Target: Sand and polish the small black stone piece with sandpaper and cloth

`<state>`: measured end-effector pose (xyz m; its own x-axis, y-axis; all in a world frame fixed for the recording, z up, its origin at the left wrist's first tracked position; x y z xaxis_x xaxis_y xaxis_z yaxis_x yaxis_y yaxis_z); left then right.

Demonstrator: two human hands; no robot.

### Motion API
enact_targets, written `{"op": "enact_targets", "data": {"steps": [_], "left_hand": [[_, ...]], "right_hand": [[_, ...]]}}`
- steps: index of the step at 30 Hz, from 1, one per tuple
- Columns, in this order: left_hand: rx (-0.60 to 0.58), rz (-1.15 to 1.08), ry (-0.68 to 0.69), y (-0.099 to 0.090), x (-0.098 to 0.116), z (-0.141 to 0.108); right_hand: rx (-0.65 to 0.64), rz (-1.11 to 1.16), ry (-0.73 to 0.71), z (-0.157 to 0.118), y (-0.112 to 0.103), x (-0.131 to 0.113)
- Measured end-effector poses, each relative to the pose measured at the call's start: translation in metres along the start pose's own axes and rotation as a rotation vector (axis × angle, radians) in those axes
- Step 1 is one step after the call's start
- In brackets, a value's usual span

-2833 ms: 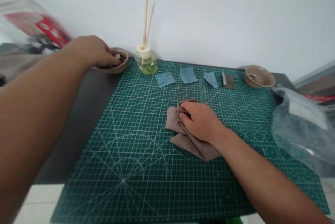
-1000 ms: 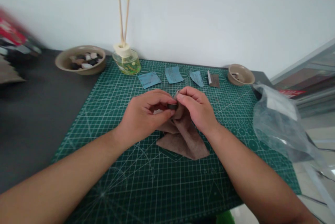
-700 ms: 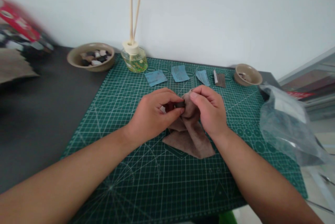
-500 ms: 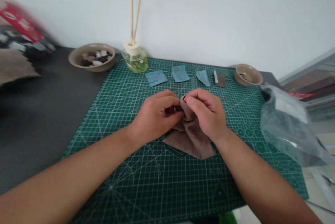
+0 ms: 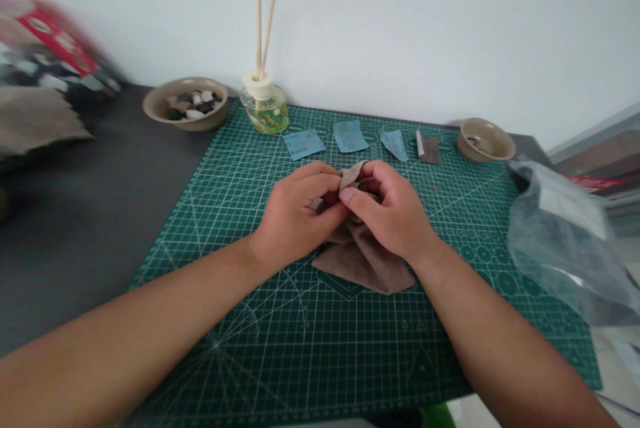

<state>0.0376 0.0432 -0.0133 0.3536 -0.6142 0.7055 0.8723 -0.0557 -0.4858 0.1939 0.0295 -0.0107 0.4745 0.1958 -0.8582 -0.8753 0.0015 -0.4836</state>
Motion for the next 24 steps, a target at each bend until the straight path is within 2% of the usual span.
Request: {"op": "enact_targets", "data": {"steps": [5,10,15,19,24], "left_hand": [[-0.031,-0.012,0.014,0.0030,-0.0042,0.0013],[-0.021,-0.020,0.065,0.0031,-0.0063,0.0033],[0.003,-0.113,0.064,-0.0011,-0.0044,0.0041],[0.013,-0.334,0.062,-0.0047,-0.0058,0.0043],[0.011,-0.630,-0.038,-0.0035,-0.0063,0.0038]], "right_hand": [[-0.012,-0.187,-0.043,-0.0009,0.0009,-0.0046],[0.024,-0.182,-0.070,-0.0031,-0.0002,-0.0059],[0.034,0.084,-0.035,-0.0027,-0.0014,-0.0023],[-0.010,0.410,0.076,-0.0021,-0.0001,0.0011],[-0.017,0.568,0.063,-0.0032,-0.0003,-0.0001]]}}
Point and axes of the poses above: each hand's wrist, its own z-axis towards the middle knuckle, its own y-axis out of the palm, x = y × z, the point moved 3 cm from there along z, towards the middle knuckle, and after that the axes turned 4 degrees about -z, right-handed, at the moved point
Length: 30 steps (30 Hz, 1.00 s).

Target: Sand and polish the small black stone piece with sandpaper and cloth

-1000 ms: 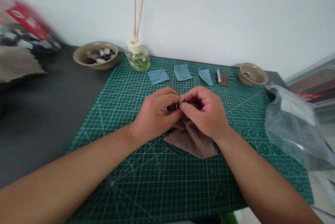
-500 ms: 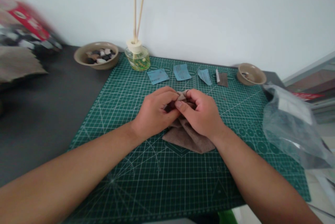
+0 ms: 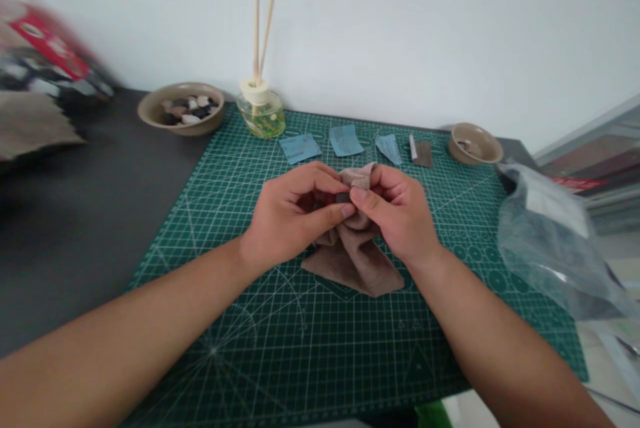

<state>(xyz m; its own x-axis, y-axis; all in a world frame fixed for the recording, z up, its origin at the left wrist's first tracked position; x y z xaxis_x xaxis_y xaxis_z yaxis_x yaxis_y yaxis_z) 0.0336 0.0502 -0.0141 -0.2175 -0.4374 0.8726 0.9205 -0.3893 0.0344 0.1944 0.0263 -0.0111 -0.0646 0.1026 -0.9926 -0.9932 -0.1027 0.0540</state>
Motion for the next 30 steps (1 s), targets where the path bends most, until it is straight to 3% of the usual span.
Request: {"op": "enact_targets", "data": {"steps": [8,11,15,20,30], "left_hand": [[0.088,-0.556,-0.435,0.009,-0.001,-0.003],[0.096,-0.627,-0.499,0.010,0.001,-0.001],[0.144,-0.547,-0.476,0.009,0.001,-0.001],[0.163,-0.352,-0.336,0.010,0.003,-0.007],[0.084,-0.119,-0.086,0.012,0.017,-0.012]], "right_hand": [[0.070,0.295,0.048,0.001,0.000,0.000],[0.046,0.354,0.082,0.001,0.002,-0.003],[0.039,0.336,0.053,0.000,0.003,-0.004],[0.051,0.256,0.022,-0.002,0.001,-0.001],[0.090,0.266,-0.017,-0.003,0.000,-0.004]]}}
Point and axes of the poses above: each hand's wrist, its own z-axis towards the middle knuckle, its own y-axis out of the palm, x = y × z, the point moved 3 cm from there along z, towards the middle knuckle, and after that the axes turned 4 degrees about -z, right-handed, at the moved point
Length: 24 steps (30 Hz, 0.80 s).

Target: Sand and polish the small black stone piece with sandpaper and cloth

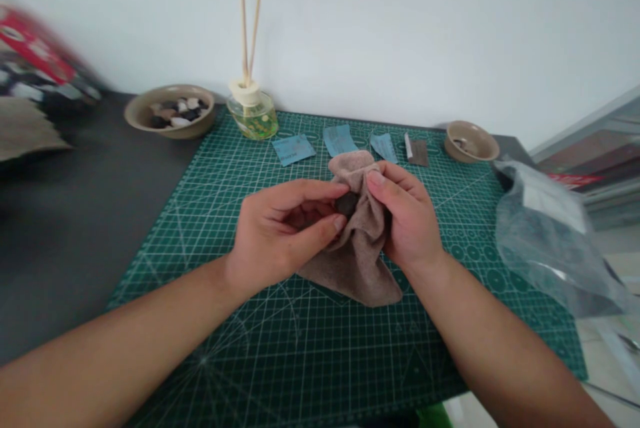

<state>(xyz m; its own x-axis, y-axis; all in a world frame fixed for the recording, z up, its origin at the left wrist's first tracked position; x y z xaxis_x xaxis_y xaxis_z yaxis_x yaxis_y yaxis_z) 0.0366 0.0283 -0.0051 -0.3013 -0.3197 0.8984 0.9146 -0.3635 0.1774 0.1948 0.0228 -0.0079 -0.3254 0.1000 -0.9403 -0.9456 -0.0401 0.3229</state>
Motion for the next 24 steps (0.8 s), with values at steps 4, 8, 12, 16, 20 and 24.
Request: {"op": "enact_targets", "data": {"steps": [4,8,12,16,20,24], "left_hand": [[-0.042,0.050,0.041,0.000,0.002,0.001],[-0.058,0.056,-0.001,0.001,0.004,0.002],[0.010,0.009,-0.129,0.000,0.001,0.002],[0.108,0.004,-0.110,-0.014,-0.001,0.011],[0.349,0.180,0.046,-0.070,0.009,0.042],[0.714,0.544,0.115,-0.161,0.023,0.079]], "right_hand": [[0.005,0.001,-0.009,0.000,0.000,0.001],[0.001,-0.022,-0.010,-0.001,0.000,0.000],[0.025,-0.084,0.016,-0.001,-0.001,0.000],[0.051,-0.144,0.037,0.003,-0.004,0.003],[0.072,-0.193,0.028,0.007,-0.007,0.007],[0.059,-0.272,0.001,0.008,-0.008,0.010]]}}
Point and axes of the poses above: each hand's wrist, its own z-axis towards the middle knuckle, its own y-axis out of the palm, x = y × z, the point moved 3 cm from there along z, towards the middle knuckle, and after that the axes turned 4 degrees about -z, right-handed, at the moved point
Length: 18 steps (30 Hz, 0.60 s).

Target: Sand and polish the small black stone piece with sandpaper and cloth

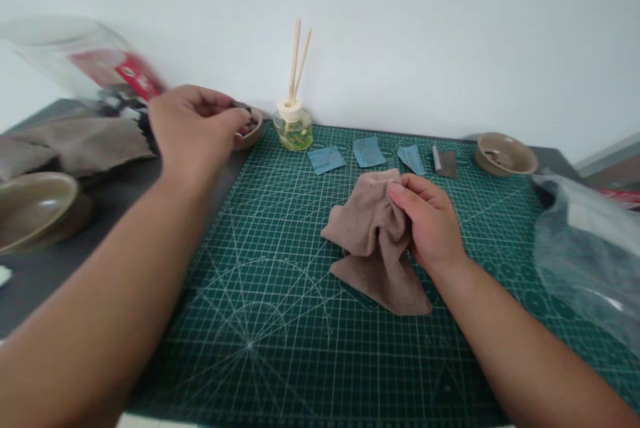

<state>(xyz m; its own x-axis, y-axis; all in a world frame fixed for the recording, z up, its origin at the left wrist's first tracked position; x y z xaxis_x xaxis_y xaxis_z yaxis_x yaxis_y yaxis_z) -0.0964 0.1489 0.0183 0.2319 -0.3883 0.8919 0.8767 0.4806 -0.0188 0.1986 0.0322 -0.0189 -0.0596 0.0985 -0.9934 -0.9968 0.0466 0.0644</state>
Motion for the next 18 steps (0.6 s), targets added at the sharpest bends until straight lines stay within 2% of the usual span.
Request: {"op": "enact_targets", "data": {"steps": [1,3,5,6,11,15,18], "left_hand": [[-0.002,0.193,-0.019,-0.008,-0.011,0.020],[-0.090,0.485,-0.013,-0.019,-0.031,0.052],[-0.129,0.627,0.030,-0.029,-0.045,0.075],[-0.215,0.662,0.029,-0.030,-0.051,0.082],[-0.293,0.662,0.019,-0.031,-0.059,0.098],[-0.424,0.574,-0.016,-0.017,-0.065,0.101],[-0.495,0.411,-0.042,-0.002,-0.075,0.105]], "right_hand": [[-0.006,-0.028,-0.009,0.000,0.001,0.000],[-0.018,-0.100,-0.025,-0.001,0.003,-0.002],[-0.026,-0.173,-0.038,-0.002,0.004,-0.005],[-0.028,-0.204,-0.043,-0.002,0.005,-0.006],[-0.030,-0.272,-0.058,-0.002,0.004,-0.011],[-0.036,-0.269,-0.065,-0.001,0.004,-0.011],[-0.045,-0.288,-0.068,-0.002,0.006,-0.012]]}}
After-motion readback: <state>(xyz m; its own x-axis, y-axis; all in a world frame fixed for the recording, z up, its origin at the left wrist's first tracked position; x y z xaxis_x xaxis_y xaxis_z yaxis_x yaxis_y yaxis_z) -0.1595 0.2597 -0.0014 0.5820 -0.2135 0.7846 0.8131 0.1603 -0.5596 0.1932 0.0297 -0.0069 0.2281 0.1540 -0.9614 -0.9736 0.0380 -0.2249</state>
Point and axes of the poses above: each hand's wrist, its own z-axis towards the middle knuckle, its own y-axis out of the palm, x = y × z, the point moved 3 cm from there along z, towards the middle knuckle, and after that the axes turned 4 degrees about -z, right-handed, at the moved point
